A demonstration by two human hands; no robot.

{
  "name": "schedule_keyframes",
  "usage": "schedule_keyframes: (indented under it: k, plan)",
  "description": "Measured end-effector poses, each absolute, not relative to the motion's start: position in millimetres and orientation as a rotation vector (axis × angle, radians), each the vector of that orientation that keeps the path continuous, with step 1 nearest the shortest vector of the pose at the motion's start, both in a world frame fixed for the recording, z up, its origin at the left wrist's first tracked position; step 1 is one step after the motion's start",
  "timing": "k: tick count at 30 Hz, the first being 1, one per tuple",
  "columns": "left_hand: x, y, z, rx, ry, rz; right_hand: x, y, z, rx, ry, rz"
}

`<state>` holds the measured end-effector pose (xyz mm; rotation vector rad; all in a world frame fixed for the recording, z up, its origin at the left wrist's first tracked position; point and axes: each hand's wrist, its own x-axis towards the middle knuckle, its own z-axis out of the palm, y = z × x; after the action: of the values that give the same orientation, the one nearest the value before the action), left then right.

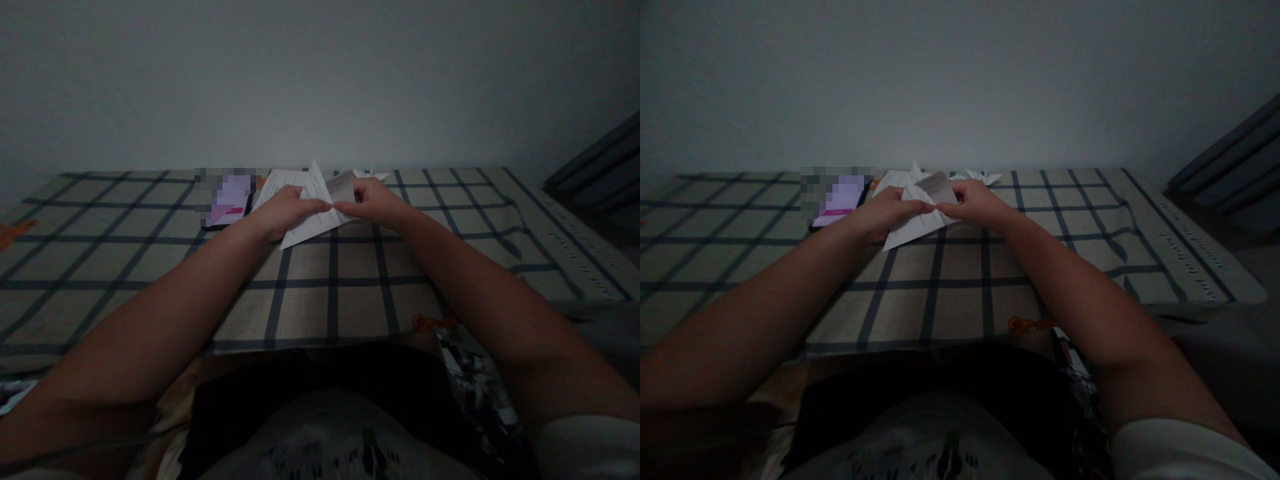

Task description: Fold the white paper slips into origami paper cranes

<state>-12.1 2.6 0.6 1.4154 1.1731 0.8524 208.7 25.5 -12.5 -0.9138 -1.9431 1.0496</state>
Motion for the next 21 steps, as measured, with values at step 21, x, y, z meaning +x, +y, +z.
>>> schedule_keyframes:
  k: [21]
  plan:
    - [-10.8,1.4,4.7,1.38,1.185,0.856,214.1,25.6,-10.3,-1.007,-1.894,1.204]
